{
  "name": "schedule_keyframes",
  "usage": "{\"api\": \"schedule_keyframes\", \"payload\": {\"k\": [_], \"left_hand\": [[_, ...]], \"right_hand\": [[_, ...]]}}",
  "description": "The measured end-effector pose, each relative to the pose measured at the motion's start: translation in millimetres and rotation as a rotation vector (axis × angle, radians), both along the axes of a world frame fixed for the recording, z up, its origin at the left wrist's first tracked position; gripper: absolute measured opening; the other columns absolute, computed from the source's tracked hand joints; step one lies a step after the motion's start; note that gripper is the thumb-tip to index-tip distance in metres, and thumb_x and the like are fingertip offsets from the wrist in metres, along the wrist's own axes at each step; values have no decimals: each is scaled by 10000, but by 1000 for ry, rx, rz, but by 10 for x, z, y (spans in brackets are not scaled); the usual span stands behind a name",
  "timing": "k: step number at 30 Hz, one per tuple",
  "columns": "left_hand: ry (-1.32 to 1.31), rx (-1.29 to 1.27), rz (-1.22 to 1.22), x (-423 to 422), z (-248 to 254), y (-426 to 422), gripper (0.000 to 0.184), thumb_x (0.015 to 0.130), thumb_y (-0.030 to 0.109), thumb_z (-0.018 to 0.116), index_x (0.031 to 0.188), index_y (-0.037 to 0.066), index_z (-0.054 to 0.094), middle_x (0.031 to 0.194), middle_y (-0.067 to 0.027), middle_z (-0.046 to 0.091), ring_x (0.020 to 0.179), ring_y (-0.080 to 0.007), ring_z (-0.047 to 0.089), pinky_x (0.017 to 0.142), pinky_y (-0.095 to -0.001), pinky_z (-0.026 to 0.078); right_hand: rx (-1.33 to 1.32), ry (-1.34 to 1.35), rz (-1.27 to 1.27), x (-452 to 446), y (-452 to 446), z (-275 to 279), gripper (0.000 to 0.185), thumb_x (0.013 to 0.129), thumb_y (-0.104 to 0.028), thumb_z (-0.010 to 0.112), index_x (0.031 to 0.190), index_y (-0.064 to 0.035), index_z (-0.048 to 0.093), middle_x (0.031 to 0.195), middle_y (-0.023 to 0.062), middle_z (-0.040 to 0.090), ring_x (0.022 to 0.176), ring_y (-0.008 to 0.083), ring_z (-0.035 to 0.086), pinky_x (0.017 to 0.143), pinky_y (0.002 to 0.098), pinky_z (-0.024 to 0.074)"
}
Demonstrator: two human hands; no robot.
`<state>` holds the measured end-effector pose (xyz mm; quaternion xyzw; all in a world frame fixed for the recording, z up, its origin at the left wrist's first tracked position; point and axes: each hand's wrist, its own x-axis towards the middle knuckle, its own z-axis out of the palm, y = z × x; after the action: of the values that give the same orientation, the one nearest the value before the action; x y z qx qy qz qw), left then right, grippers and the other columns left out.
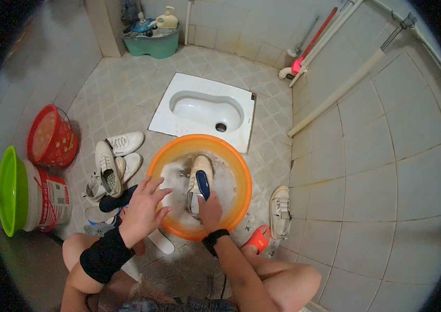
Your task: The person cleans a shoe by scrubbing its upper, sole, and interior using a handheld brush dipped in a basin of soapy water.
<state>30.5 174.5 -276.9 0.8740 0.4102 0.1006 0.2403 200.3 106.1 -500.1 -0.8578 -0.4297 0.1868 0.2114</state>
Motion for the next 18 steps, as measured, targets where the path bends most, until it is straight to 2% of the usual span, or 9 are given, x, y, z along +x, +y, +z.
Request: {"api": "schedule_keyframes", "payload": {"k": [1, 2, 4, 8, 10, 11, 18], "left_hand": [[2, 0, -1, 0, -2, -2, 403, 706, 115, 688, 1088, 71, 571, 1226, -177, 479, 1166, -408, 399, 990, -437, 341], [5, 2, -1, -1, -5, -1, 399, 707, 111, 684, 1087, 70, 571, 1225, -175, 479, 1167, -407, 399, 989, -437, 344], [11, 4, 0, 8, -1, 10, 395, 708, 108, 681, 1086, 70, 572, 1224, -173, 480, 1168, -407, 399, 987, -436, 347], [35, -24, 15, -9, -8, 27, 393, 709, 99, 677, 1087, 66, 574, 1225, -171, 480, 1169, -411, 398, 983, -436, 355], [48, -32, 22, -15, -25, 57, 394, 709, 98, 677, 1088, 65, 575, 1228, -171, 479, 1169, -411, 399, 981, -436, 358], [57, -35, 25, -19, -37, 62, 394, 708, 99, 677, 1087, 64, 576, 1231, -171, 478, 1169, -411, 399, 981, -437, 358], [89, -36, 34, -12, -137, 63, 404, 700, 102, 684, 1088, 61, 578, 1233, -170, 477, 1164, -403, 405, 984, -438, 357]], "right_hand": [[-20, -47, 27, 0, 38, 1, 430, 886, -293, 493, 1252, -92, 395, 761, 198, 606, 737, 372, 597, 650, 473, 459], [-19, -45, 27, 12, 67, 10, 430, 886, -293, 493, 1252, -92, 395, 761, 198, 606, 737, 372, 597, 650, 473, 459], [-283, -16, 267, 62, 98, -20, 442, 904, -277, 451, 1309, -121, 369, 744, 186, 610, 698, 354, 603, 618, 467, 465], [-236, -40, 247, 29, 90, -434, 444, 915, -266, 419, 1341, -154, 357, 714, 170, 615, 664, 336, 609, 581, 457, 471], [-284, -66, 194, 125, 154, -484, 409, 920, -269, 402, 1313, -156, 405, 718, 178, 617, 666, 336, 608, 585, 451, 476], [-298, 5, 206, 189, 162, -502, 398, 924, -276, 389, 1304, -160, 423, 777, 196, 620, 705, 352, 604, 638, 464, 472], [-323, 113, 166, 265, 185, -434, 408, 935, -297, 362, 1314, -153, 408, 869, 195, 625, 806, 376, 588, 727, 476, 447]]}}
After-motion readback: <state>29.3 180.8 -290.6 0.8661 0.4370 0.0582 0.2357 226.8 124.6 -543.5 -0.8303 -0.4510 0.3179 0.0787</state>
